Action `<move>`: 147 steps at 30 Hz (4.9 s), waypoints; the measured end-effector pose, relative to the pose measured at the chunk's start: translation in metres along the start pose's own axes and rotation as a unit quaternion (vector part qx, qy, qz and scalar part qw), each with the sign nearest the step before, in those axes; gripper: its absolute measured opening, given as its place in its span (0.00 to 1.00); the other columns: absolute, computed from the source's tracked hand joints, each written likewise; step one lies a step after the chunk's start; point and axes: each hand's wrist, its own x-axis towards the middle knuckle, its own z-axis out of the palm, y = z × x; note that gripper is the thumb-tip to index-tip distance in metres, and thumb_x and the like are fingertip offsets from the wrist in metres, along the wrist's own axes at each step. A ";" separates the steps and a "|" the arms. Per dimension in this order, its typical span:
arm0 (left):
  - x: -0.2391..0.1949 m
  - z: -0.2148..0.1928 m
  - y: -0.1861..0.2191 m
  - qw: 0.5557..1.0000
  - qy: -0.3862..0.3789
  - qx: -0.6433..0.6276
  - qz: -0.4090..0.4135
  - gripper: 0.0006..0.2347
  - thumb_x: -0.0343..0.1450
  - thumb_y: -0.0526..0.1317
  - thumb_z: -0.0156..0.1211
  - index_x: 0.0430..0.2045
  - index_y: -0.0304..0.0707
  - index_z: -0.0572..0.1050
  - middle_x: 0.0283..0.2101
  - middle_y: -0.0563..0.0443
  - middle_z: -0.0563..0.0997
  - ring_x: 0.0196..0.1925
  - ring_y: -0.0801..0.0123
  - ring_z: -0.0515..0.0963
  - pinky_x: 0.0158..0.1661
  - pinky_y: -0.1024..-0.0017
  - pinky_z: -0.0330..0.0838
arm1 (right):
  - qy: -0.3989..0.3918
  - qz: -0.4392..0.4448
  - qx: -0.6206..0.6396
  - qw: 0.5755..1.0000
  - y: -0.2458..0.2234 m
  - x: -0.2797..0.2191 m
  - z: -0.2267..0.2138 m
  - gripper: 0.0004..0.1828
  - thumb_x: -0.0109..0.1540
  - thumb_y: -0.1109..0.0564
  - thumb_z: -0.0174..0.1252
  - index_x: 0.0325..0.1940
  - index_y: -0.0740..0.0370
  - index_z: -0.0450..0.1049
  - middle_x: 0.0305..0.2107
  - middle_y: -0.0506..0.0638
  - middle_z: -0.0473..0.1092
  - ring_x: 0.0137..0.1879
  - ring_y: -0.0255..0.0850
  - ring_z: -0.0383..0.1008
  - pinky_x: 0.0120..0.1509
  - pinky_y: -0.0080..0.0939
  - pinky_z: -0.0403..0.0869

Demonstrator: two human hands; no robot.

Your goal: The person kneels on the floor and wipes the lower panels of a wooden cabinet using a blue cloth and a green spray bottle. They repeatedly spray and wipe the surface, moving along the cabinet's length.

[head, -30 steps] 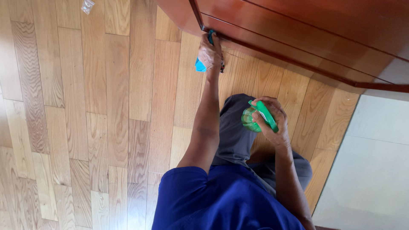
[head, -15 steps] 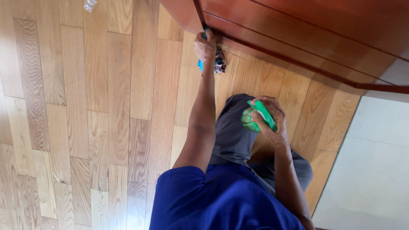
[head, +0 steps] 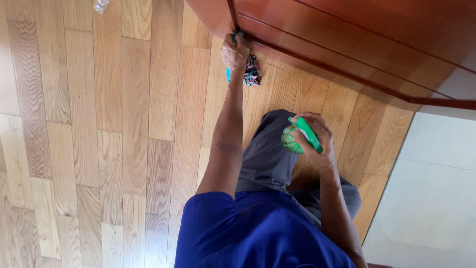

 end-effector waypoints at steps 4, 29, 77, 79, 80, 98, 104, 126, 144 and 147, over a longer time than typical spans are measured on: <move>-0.014 0.006 0.013 0.995 0.042 -0.084 -0.029 0.12 0.71 0.48 0.57 0.29 0.38 0.78 0.26 0.37 0.85 0.30 0.46 0.86 0.35 0.53 0.77 | -0.002 0.055 0.025 0.998 -0.001 -0.001 -0.001 0.14 0.64 0.63 0.63 0.54 0.65 0.77 0.53 0.50 0.69 0.42 0.36 0.77 0.47 0.36 0.78; -0.036 -0.159 -0.045 0.962 -0.060 -0.053 0.260 0.14 0.74 0.31 0.58 0.54 0.37 0.79 0.49 0.44 0.80 0.49 0.63 0.81 0.50 0.71 0.77 | -0.001 0.036 0.049 0.998 0.005 -0.021 0.002 0.15 0.64 0.59 0.65 0.55 0.62 0.78 0.54 0.50 0.70 0.41 0.35 0.77 0.47 0.34 0.78; -0.038 -0.041 0.028 0.889 -0.197 0.372 0.181 0.21 0.76 0.37 0.53 0.63 0.39 0.56 0.42 0.34 0.82 0.39 0.41 0.85 0.36 0.46 0.80 | 0.011 0.079 0.039 0.996 0.006 -0.025 -0.002 0.16 0.62 0.57 0.66 0.53 0.62 0.79 0.53 0.50 0.70 0.51 0.39 0.77 0.49 0.37 0.81; -0.031 -0.041 0.024 0.840 -0.224 0.442 0.222 0.19 0.76 0.38 0.53 0.60 0.35 0.59 0.41 0.34 0.82 0.39 0.41 0.85 0.34 0.44 0.79 | 0.016 0.066 0.037 0.997 0.002 -0.027 -0.004 0.15 0.62 0.58 0.66 0.53 0.62 0.78 0.53 0.50 0.70 0.54 0.40 0.76 0.49 0.38 0.81; -0.025 -0.042 0.021 0.812 -0.227 0.477 0.249 0.18 0.75 0.38 0.53 0.59 0.33 0.61 0.41 0.34 0.82 0.38 0.40 0.85 0.33 0.43 0.79 | 0.023 0.047 0.016 0.999 0.000 -0.028 -0.005 0.15 0.62 0.59 0.65 0.53 0.63 0.78 0.54 0.50 0.70 0.55 0.40 0.76 0.51 0.38 0.80; -0.014 -0.107 -0.010 0.888 -0.205 0.172 0.375 0.15 0.72 0.34 0.57 0.53 0.42 0.67 0.42 0.40 0.80 0.39 0.47 0.83 0.36 0.52 0.77 | 0.055 0.028 0.030 0.998 -0.026 -0.029 0.024 0.13 0.65 0.67 0.60 0.55 0.65 0.76 0.54 0.51 0.68 0.40 0.35 0.76 0.47 0.35 0.76; -0.029 -0.081 -0.010 0.933 -0.172 0.248 0.196 0.18 0.73 0.36 0.54 0.59 0.45 0.65 0.39 0.36 0.83 0.38 0.44 0.83 0.40 0.48 0.76 | 0.082 0.040 0.068 0.993 -0.055 -0.068 -0.008 0.12 0.66 0.67 0.59 0.54 0.67 0.76 0.55 0.51 0.69 0.40 0.36 0.75 0.46 0.36 0.75; -0.008 -0.411 0.045 0.938 -0.007 -0.265 0.222 0.08 0.68 0.33 0.69 0.39 0.33 0.80 0.34 0.56 0.78 0.30 0.75 0.71 0.32 0.73 0.68 | -0.068 -0.092 0.076 0.990 -0.095 -0.072 0.027 0.11 0.66 0.64 0.60 0.53 0.67 0.76 0.52 0.49 0.68 0.39 0.34 0.75 0.44 0.33 0.74; 0.227 -0.527 0.002 0.935 -0.106 -0.129 0.312 0.07 0.65 0.37 0.71 0.31 0.37 0.79 0.31 0.50 0.83 0.32 0.69 0.81 0.36 0.68 0.75 | -0.038 -0.112 0.051 0.992 -0.165 0.173 0.317 0.12 0.66 0.62 0.60 0.55 0.63 0.75 0.50 0.49 0.69 0.39 0.34 0.76 0.45 0.34 0.75; 0.246 -0.532 -0.028 0.967 -0.106 -0.117 0.200 0.10 0.66 0.34 0.70 0.37 0.36 0.76 0.29 0.50 0.77 0.32 0.70 0.76 0.36 0.70 0.73 | -0.056 -0.116 0.059 0.990 -0.185 0.193 0.326 0.13 0.67 0.62 0.60 0.56 0.62 0.74 0.50 0.48 0.70 0.41 0.34 0.75 0.46 0.34 0.77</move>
